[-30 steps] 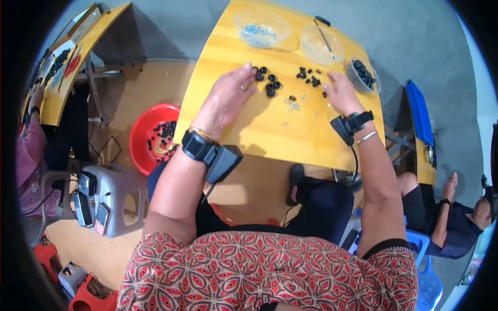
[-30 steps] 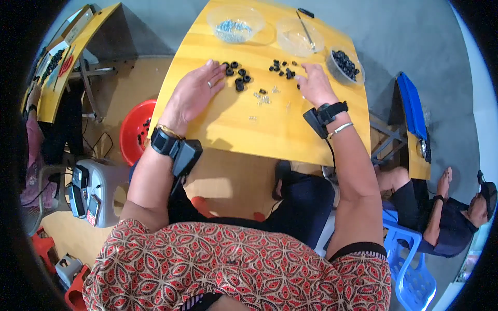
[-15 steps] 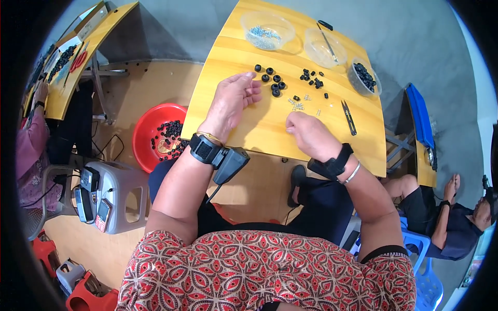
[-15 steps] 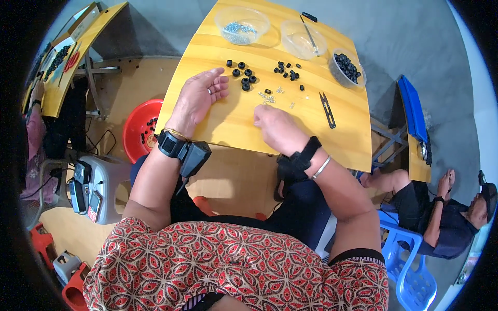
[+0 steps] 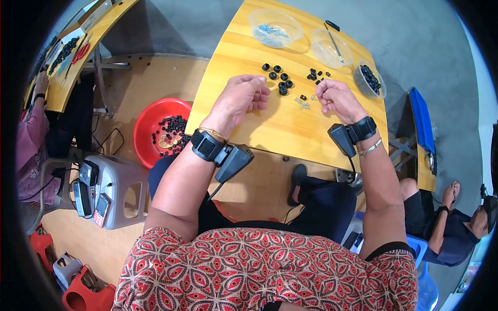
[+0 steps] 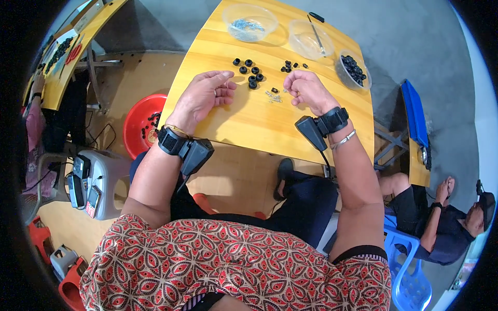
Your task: Manually assemble small black plastic circular parts and pins.
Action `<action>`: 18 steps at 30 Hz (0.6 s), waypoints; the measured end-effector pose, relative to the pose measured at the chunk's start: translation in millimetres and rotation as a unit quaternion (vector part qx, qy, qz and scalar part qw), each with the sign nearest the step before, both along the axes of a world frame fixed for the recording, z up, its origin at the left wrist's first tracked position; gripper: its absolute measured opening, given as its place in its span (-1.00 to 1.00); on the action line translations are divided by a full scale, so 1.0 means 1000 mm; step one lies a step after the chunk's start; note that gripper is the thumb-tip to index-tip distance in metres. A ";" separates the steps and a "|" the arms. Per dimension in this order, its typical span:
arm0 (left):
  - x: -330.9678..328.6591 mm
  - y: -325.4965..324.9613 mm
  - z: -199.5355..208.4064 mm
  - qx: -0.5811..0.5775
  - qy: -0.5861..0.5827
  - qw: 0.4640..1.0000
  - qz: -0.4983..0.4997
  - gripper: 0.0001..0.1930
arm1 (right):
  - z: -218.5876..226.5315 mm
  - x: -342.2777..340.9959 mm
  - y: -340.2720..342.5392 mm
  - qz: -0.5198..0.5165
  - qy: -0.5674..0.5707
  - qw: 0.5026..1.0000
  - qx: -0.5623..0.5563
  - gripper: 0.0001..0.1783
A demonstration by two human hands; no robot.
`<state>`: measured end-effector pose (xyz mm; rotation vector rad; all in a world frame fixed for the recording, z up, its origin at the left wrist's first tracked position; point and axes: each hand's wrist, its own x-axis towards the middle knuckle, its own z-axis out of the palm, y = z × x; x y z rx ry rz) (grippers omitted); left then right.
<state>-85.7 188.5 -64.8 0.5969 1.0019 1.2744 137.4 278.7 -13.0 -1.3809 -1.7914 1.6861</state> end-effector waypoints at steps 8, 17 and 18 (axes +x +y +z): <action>-0.002 -0.001 0.000 -0.015 -0.015 1.000 -0.001 -0.73 | -0.003 -0.042 0.005 0.112 -0.167 0.970 0.139 -0.82; -0.002 -0.001 -0.001 -0.006 -0.015 1.000 -0.014 -0.74 | 0.001 -0.063 0.005 0.150 -0.294 0.915 0.232 -0.64; -0.002 0.000 -0.002 -0.003 -0.012 1.000 -0.016 -0.75 | -0.002 -0.064 0.002 0.150 -0.294 0.915 0.232 -0.64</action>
